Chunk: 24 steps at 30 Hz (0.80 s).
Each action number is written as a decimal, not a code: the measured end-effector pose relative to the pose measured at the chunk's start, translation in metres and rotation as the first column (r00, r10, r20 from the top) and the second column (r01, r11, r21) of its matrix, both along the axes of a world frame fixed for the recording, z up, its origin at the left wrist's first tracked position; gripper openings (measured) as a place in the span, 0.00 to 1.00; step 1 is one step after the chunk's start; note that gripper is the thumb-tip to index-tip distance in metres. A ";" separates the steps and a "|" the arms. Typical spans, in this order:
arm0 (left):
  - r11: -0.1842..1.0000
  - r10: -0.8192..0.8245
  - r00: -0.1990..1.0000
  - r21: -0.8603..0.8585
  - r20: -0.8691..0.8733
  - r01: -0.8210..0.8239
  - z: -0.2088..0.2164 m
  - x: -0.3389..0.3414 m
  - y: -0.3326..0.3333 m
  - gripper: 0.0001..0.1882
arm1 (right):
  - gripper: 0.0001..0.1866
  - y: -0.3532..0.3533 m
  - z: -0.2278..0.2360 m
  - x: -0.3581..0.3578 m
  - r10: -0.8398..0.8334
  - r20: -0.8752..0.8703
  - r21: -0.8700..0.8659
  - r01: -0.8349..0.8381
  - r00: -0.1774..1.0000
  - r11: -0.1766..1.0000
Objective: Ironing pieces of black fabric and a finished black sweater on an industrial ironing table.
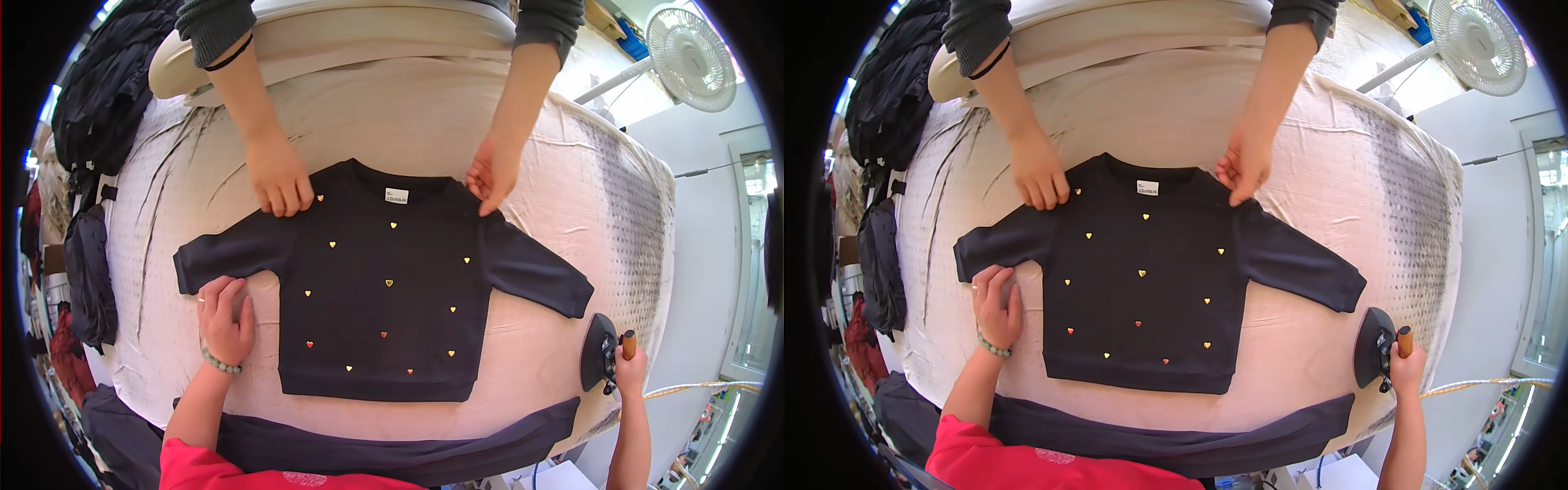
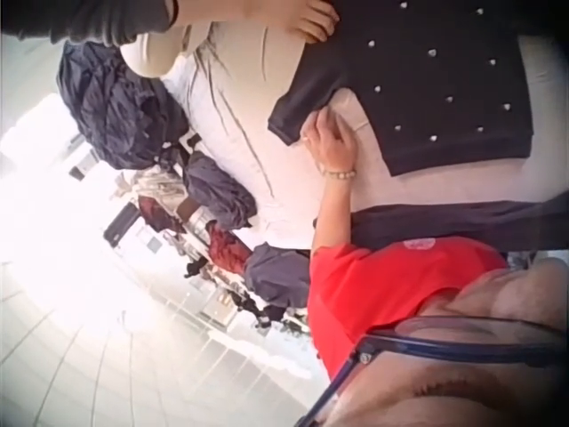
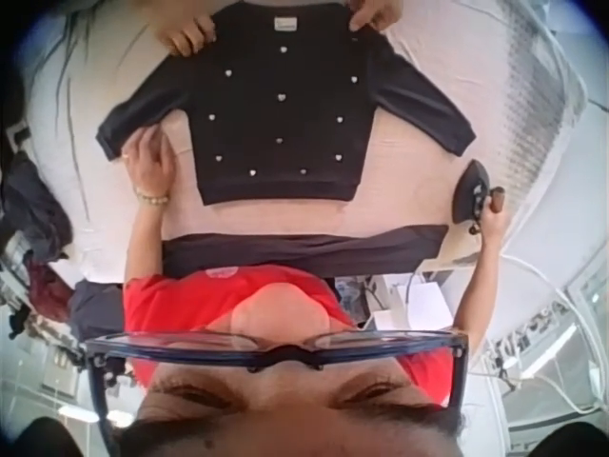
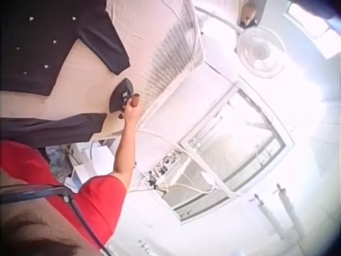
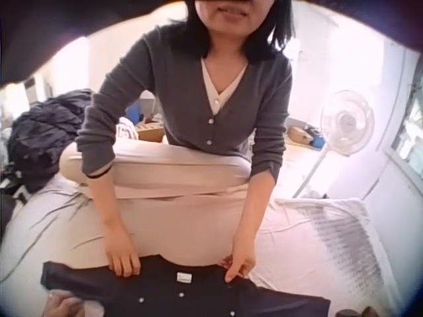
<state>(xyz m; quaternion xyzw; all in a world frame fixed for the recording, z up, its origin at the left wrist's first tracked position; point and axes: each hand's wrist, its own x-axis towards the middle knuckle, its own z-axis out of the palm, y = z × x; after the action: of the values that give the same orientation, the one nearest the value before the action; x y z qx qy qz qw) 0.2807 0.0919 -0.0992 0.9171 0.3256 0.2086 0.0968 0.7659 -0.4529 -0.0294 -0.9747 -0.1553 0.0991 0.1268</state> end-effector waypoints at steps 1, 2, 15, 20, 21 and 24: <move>1.000 -0.004 1.000 -0.003 0.001 0.004 0.000 0.000 0.000 0.16 | 0.10 0.000 -0.001 0.000 0.003 -0.002 0.001 -0.003 1.000 1.000; 1.000 -0.001 1.000 -0.003 -0.001 0.001 0.001 0.000 0.000 0.16 | 0.10 0.000 -0.001 0.000 0.001 -0.002 -0.002 -0.001 1.000 1.000; 1.000 0.006 1.000 -0.003 0.030 -0.006 -0.002 -0.003 -0.001 0.15 | 0.10 -0.004 -0.005 0.005 0.039 0.040 -0.055 -0.037 0.998 0.998; 1.000 -0.016 0.998 0.027 0.067 0.015 -0.001 0.000 -0.003 0.14 | 0.12 -0.006 -0.007 0.005 0.065 0.135 -0.126 -0.048 0.989 0.991; 0.999 -0.014 0.997 0.032 0.074 0.011 -0.001 0.000 -0.003 0.14 | 0.13 -0.007 -0.007 0.006 0.058 0.125 -0.183 -0.034 0.991 0.983; 0.997 -0.012 0.998 0.073 0.066 0.007 -0.001 -0.001 -0.003 0.13 | 0.13 0.007 -0.003 0.001 0.067 0.132 -0.182 -0.042 0.989 0.982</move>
<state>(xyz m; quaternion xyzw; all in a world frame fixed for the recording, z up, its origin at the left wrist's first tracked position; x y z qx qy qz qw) 0.2798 0.0885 -0.1006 0.9141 0.3100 0.2502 0.0751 0.7673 -0.4459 -0.0329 -0.9820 -0.1808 0.0485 0.0249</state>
